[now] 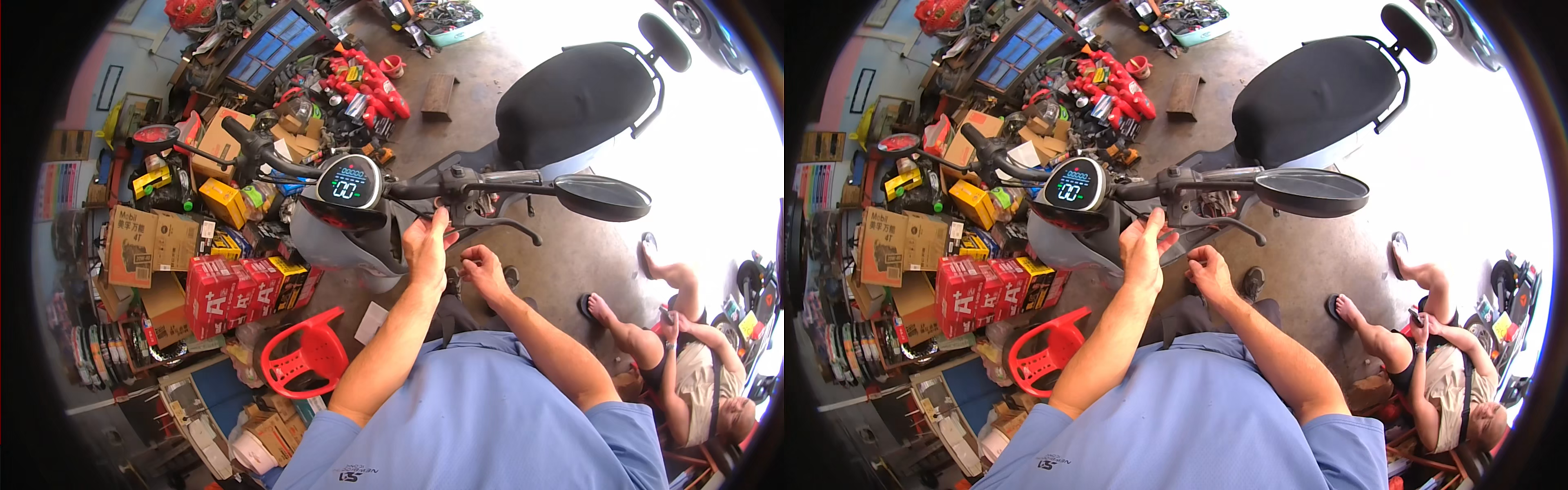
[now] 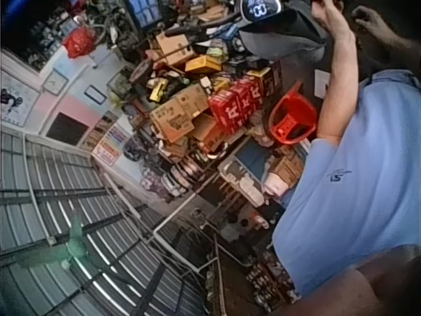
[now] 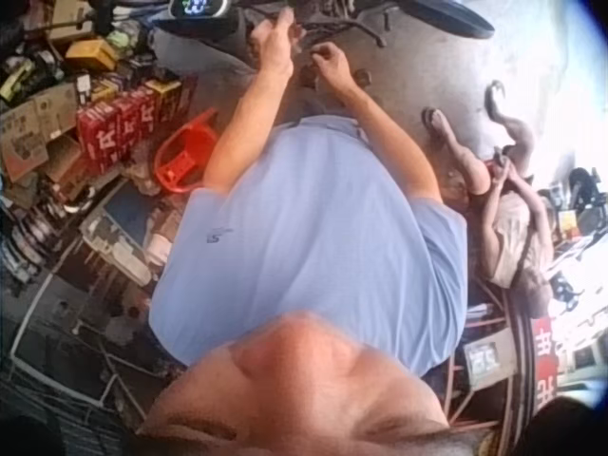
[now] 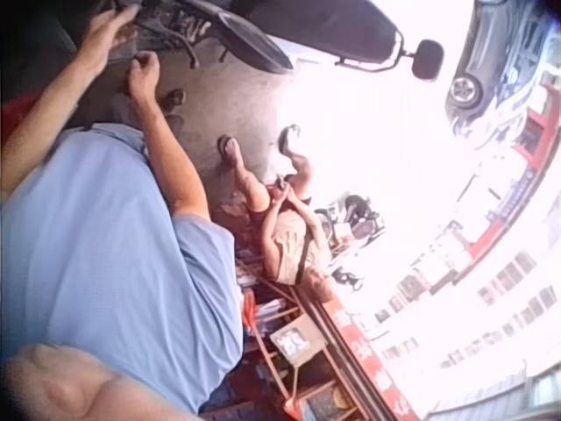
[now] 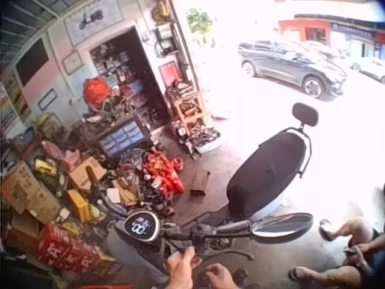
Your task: Repairing wiring and connections on the handlebar of an electric scooter.
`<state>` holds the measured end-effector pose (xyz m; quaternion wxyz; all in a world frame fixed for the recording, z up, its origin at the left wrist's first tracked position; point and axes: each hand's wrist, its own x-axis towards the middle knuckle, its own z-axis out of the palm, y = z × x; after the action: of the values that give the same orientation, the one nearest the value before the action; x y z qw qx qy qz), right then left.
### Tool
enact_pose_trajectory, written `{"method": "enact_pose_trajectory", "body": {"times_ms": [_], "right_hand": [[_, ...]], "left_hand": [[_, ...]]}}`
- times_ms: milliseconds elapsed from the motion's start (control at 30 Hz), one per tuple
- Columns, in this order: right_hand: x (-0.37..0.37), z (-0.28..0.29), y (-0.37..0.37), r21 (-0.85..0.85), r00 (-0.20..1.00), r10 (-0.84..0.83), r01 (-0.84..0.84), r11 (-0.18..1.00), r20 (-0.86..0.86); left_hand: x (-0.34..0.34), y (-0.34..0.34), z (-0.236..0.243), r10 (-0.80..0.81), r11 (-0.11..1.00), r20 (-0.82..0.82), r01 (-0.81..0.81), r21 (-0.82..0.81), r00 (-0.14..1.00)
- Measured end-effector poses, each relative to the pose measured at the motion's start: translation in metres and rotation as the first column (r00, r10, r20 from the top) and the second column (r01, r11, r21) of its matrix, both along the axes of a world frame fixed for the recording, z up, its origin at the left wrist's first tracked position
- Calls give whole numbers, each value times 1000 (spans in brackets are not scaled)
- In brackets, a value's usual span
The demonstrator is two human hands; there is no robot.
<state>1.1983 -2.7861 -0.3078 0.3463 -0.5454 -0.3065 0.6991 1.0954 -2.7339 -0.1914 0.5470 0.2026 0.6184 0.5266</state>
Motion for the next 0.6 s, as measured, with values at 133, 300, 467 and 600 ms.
{"method": "enact_pose_trajectory", "body": {"times_ms": [133,300,467,600], "right_hand": [[2,-1,-1,21,1000,0,0,1000,9],[1,-2,-3,18,1000,-2,1,1000,30],[-2,-2,-3,55,999,12,-14,998,31],[-3,-4,-4,17,999,12,-13,1000,29]], "left_hand": [[-2,1,-4,3,1000,-11,-3,13,1000],[-2,0,-6,7,1000,-11,-6,20,1000],[-2,-1,-5,11,1000,-25,-10,24,1000],[-4,2,-7,3,1000,-48,-4,-15,999]]}}
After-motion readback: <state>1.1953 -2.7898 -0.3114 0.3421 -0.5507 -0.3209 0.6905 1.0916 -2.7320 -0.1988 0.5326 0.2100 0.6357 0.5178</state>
